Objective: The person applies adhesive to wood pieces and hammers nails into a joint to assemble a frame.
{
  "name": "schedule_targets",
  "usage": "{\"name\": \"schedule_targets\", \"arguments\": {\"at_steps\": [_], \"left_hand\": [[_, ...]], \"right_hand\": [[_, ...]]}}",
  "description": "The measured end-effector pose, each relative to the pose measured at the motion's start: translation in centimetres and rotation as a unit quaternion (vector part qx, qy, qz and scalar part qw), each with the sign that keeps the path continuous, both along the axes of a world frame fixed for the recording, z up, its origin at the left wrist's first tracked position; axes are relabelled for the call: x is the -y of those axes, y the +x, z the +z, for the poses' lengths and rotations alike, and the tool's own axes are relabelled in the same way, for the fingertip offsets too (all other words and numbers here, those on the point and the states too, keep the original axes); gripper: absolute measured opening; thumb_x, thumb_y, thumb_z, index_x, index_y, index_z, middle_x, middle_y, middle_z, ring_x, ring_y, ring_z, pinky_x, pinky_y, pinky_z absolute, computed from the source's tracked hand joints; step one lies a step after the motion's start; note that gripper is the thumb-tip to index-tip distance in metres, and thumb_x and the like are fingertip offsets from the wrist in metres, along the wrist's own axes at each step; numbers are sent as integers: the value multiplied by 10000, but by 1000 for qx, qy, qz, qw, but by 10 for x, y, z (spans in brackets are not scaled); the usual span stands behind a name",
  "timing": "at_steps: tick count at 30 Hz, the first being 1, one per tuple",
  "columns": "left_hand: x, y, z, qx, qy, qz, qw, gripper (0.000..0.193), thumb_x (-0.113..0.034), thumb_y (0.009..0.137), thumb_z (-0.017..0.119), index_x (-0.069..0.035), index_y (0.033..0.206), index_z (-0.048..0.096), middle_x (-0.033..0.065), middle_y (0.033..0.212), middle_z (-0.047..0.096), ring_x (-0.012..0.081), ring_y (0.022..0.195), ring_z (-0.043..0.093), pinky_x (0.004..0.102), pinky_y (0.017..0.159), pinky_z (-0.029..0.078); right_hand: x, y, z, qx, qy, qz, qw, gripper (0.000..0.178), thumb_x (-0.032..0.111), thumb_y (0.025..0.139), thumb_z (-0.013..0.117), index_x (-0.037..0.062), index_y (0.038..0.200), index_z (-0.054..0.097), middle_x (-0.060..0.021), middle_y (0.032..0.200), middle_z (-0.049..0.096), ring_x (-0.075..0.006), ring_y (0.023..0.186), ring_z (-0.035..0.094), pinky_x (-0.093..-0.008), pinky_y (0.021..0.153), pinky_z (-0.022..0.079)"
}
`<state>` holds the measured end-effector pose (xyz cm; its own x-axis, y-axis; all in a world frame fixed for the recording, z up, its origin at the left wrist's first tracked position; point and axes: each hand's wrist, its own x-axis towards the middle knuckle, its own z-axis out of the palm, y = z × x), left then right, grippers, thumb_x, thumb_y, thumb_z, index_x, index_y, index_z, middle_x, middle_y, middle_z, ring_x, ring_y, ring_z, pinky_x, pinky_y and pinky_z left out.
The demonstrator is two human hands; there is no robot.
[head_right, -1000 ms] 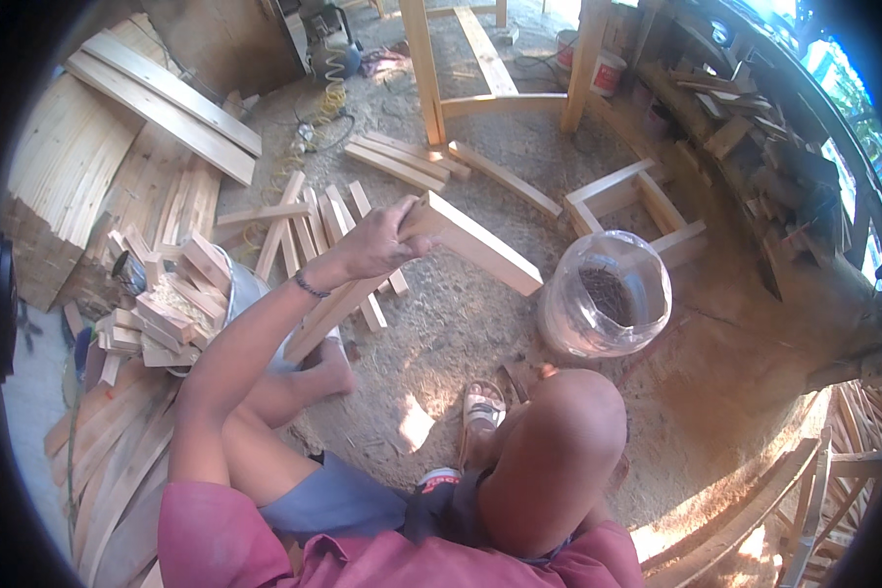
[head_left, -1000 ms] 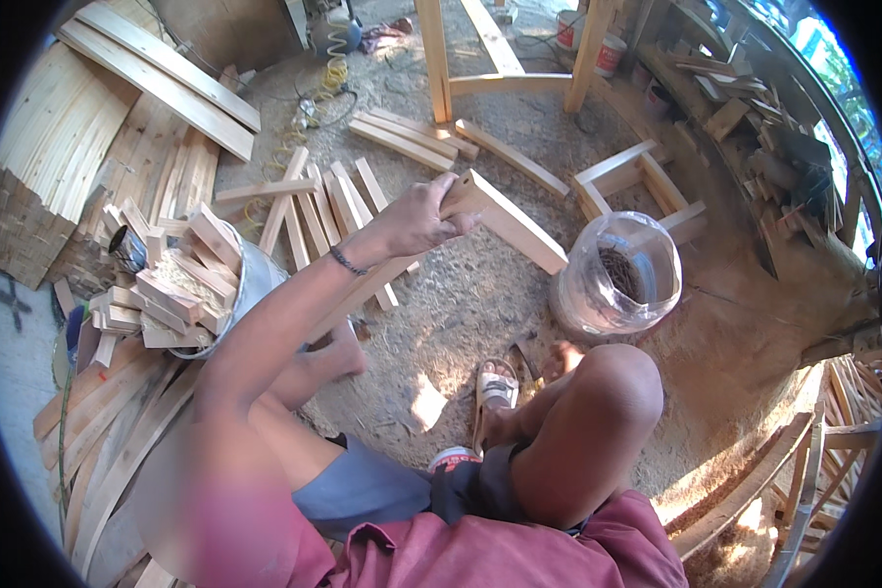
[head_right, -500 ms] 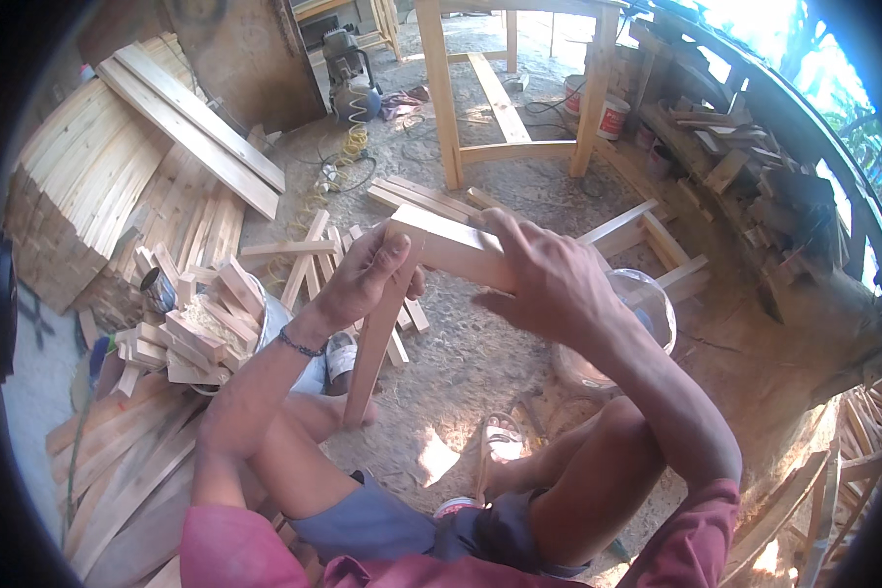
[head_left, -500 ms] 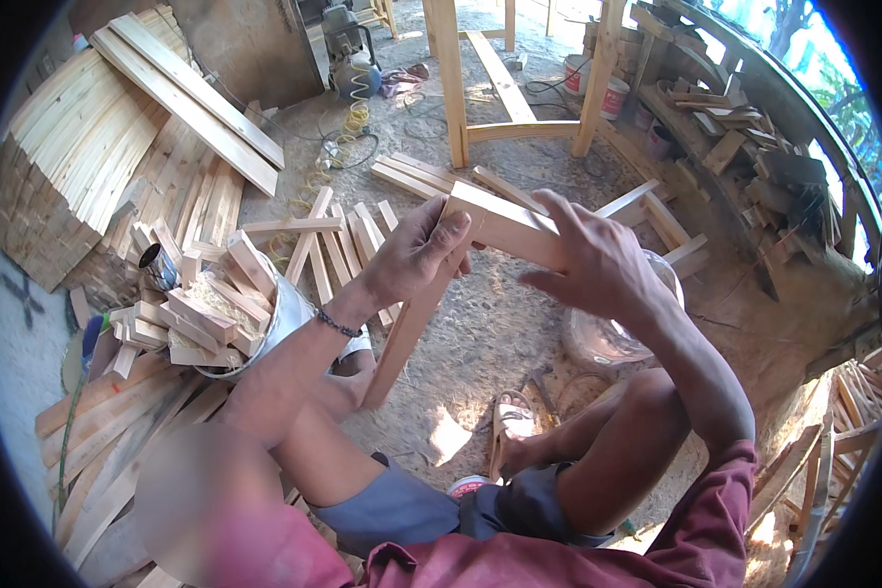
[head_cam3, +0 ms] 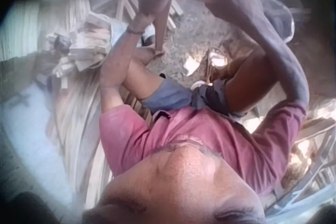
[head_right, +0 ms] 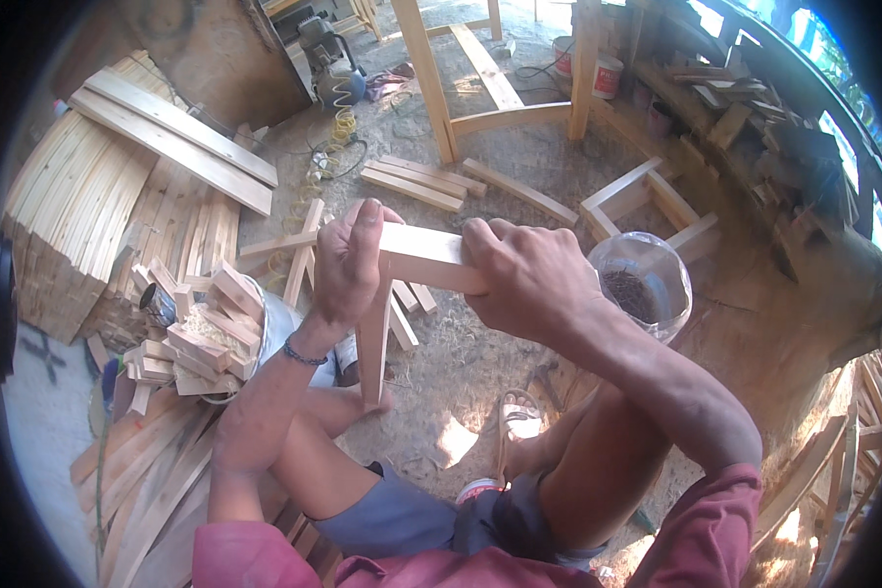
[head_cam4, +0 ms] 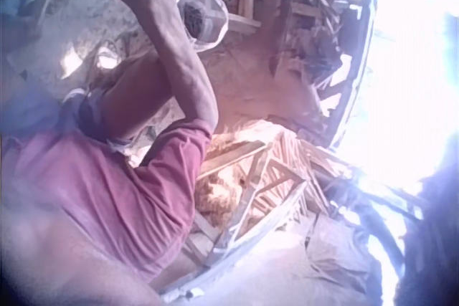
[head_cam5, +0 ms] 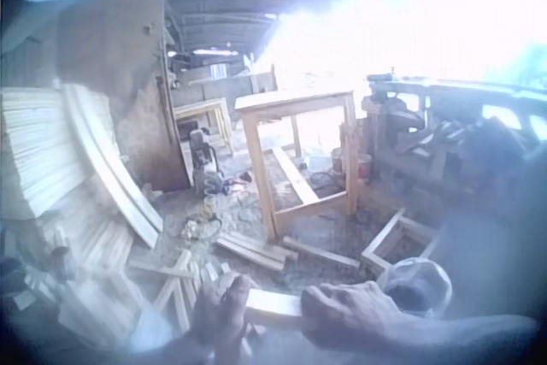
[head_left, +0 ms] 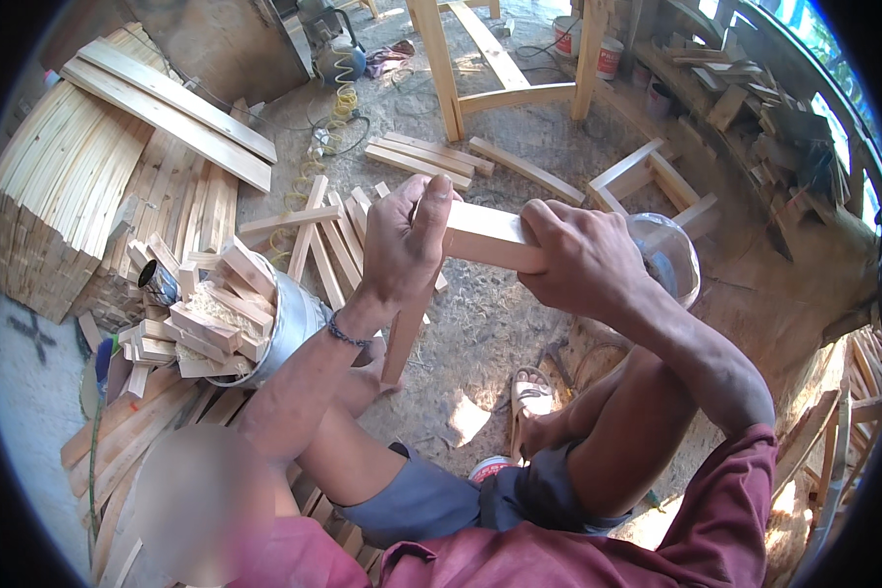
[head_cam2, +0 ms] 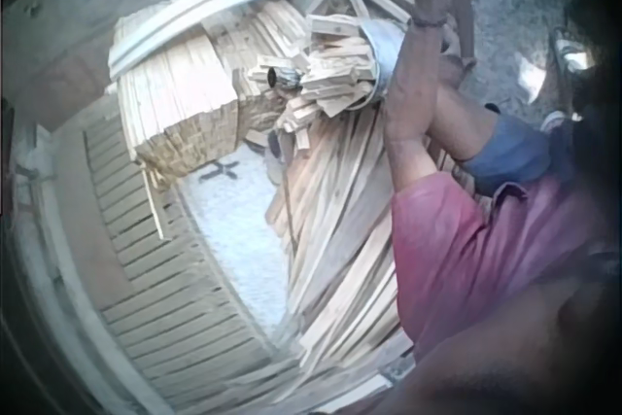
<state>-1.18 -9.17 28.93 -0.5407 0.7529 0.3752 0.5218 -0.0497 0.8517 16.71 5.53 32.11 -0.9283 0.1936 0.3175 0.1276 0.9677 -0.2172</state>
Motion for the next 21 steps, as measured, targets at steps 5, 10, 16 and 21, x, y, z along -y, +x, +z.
{"name": "schedule_targets", "arguments": {"at_steps": [5, 10, 16, 21], "left_hand": [[-6, 4, -1, 30, 65, -25, 997, 543, -479, 1068, 499, 10, 892, 654, 14, 671, 594, 60, 669, 530, 278, 581, 425], [-17, 0, -8, 64, 101, -46, 992, 509, -481, 1042, 574, 25, 1080, 611, -18, 704, 560, 33, 659, 484, 242, 558, 391], [-26, 6, -7, 66, 97, -34, 993, 690, -526, 982, 654, 58, 1306, 479, -43, 714, 500, 16, 635, 429, 191, 524, 335], [-25, -10, -14, 12, 59, -75, 995, 889, -626, 922, 670, 22, 1445, 358, 33, 968, 546, 78, 871, 522, 250, 771, 453]], "right_hand": [[-1, 4, -3, 5, -21, -7, 1000, 259, 168, 815, 718, 64, 999, 568, -115, 896, 679, -336, 816, 722, -471, 692, 574], [-9, 1, 2, 27, -5, -26, 999, 264, 218, 846, 702, 73, 1021, 568, -107, 905, 682, -329, 827, 723, -464, 697, 570], [-14, 6, -5, 30, -1, -58, 998, 233, 254, 881, 679, 96, 1019, 580, -92, 901, 686, -307, 813, 726, -464, 692, 567], [-26, 20, 5, 10, 13, -105, 994, 197, 231, 863, 687, 106, 984, 597, -86, 872, 692, -288, 819, 728, -449, 712, 570]]}}
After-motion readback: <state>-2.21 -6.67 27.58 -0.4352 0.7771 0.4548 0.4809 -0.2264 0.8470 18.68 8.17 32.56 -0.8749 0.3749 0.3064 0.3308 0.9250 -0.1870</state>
